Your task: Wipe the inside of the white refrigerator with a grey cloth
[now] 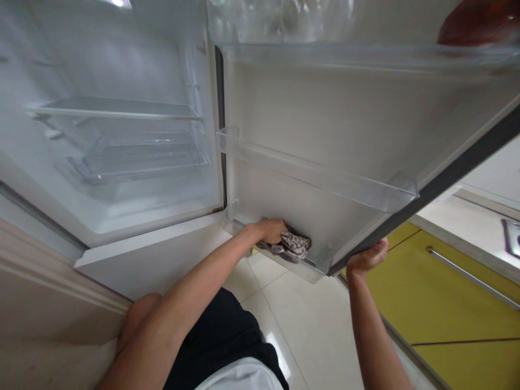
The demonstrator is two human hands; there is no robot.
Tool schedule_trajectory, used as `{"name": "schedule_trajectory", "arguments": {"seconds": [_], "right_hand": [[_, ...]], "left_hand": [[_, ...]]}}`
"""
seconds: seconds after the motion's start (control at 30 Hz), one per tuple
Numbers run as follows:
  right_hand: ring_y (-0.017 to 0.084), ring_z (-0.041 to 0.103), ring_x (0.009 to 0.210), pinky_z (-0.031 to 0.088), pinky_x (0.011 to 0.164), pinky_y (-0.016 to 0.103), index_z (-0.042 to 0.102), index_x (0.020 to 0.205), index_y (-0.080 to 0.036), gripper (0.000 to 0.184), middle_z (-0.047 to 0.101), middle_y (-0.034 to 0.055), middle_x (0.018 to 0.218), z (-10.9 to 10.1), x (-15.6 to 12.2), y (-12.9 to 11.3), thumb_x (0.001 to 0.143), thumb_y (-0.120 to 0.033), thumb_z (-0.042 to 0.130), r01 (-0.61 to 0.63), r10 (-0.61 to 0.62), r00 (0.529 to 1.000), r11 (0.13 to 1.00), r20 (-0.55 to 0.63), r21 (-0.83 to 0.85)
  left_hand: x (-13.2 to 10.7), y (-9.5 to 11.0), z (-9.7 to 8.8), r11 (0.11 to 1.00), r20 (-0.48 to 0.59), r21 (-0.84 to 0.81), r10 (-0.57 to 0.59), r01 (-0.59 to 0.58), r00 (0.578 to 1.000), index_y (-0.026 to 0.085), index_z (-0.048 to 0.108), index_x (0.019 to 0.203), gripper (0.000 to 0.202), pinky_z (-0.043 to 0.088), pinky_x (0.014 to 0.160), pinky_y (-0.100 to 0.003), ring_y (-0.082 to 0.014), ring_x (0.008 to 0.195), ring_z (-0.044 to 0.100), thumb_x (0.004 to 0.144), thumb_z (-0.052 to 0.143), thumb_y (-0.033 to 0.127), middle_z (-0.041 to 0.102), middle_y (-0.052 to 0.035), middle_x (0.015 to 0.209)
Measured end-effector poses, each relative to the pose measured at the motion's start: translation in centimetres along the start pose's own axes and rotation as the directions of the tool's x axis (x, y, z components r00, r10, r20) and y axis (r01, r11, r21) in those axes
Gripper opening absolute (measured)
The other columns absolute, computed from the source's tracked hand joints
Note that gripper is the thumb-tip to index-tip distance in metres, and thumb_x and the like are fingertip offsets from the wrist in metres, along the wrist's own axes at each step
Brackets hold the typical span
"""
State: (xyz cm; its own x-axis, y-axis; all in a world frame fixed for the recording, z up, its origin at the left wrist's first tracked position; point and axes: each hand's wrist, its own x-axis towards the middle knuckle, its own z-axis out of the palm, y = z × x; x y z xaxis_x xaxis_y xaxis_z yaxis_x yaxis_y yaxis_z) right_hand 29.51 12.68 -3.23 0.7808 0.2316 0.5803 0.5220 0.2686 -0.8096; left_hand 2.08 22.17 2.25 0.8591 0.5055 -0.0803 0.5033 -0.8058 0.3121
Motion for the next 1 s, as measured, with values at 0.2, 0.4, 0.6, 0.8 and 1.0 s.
{"name": "schedule_trajectory", "arguments": {"seconds": [0.2, 0.4, 0.6, 0.8, 1.0], "right_hand": [[0.018, 0.041, 0.077, 0.036, 0.076, 0.037, 0.038, 0.075, -0.025, 0.056, 0.033, -0.0038, 0.076, 0.5, 0.5, 0.0, 0.082, -0.081, 0.030, 0.048, -0.048, 0.996, 0.999, -0.082, -0.004], [0.016, 0.036, 0.071, 0.033, 0.070, 0.035, 0.036, 0.073, -0.026, 0.057, 0.030, -0.0050, 0.073, 0.9, 1.2, 0.9, 0.080, -0.082, 0.031, 0.043, -0.041, 0.993, 0.999, -0.109, 0.011], [0.016, 0.029, 0.065, 0.027, 0.065, 0.038, 0.034, 0.067, -0.028, 0.049, 0.029, -0.0045, 0.067, 1.6, 2.2, 1.6, 0.081, -0.075, 0.032, 0.063, -0.059, 0.991, 0.998, -0.121, 0.028], [0.019, 0.026, 0.063, 0.031, 0.065, 0.045, 0.035, 0.065, -0.031, 0.050, 0.031, -0.0029, 0.066, 1.9, 2.8, 1.9, 0.077, -0.079, 0.035, 0.076, -0.068, 0.988, 0.996, -0.137, 0.050], [0.020, 0.025, 0.065, 0.033, 0.070, 0.054, 0.032, 0.065, -0.032, 0.053, 0.027, -0.0023, 0.068, 2.4, 2.8, 1.8, 0.073, -0.084, 0.031, 0.081, -0.061, 0.984, 0.990, -0.168, 0.115]], "left_hand": [[-2.3, -5.9, -1.3, 0.992, -0.044, -0.027, -0.121, 0.120, 0.992, 0.022, 0.081, 0.088, 0.032, 0.054, 0.074, -0.026, -0.0210, 0.083, 0.073, 0.071, 0.058, 0.009, 0.082, -0.0078, 0.092], [-5.3, -8.8, -1.8, 0.986, -0.242, -0.102, -0.150, 0.129, 0.958, 0.021, 0.079, 0.114, 0.056, 0.049, 0.110, -0.032, -0.0245, 0.124, 0.066, 0.069, 0.052, -0.001, 0.071, -0.0118, 0.135], [-7.8, -9.4, -0.1, 0.946, -0.780, -0.323, -0.280, 0.024, 0.560, 0.022, 0.073, 0.126, 0.063, 0.043, 0.120, -0.040, -0.0249, 0.136, 0.058, 0.070, 0.055, 0.000, 0.059, -0.0116, 0.149], [-12.3, -11.3, -0.8, 0.874, -0.870, -0.484, -0.487, -0.051, -0.082, 0.018, 0.078, 0.109, 0.039, 0.047, 0.114, -0.037, -0.0245, 0.125, 0.063, 0.076, 0.058, 0.012, 0.069, -0.0120, 0.129], [-13.7, -12.7, 2.2, 0.569, -0.552, -0.766, -0.821, -0.301, -0.148, 0.020, 0.072, 0.099, 0.040, 0.048, 0.109, -0.039, -0.0243, 0.110, 0.066, 0.059, 0.068, 0.013, 0.075, -0.0071, 0.111]]}}
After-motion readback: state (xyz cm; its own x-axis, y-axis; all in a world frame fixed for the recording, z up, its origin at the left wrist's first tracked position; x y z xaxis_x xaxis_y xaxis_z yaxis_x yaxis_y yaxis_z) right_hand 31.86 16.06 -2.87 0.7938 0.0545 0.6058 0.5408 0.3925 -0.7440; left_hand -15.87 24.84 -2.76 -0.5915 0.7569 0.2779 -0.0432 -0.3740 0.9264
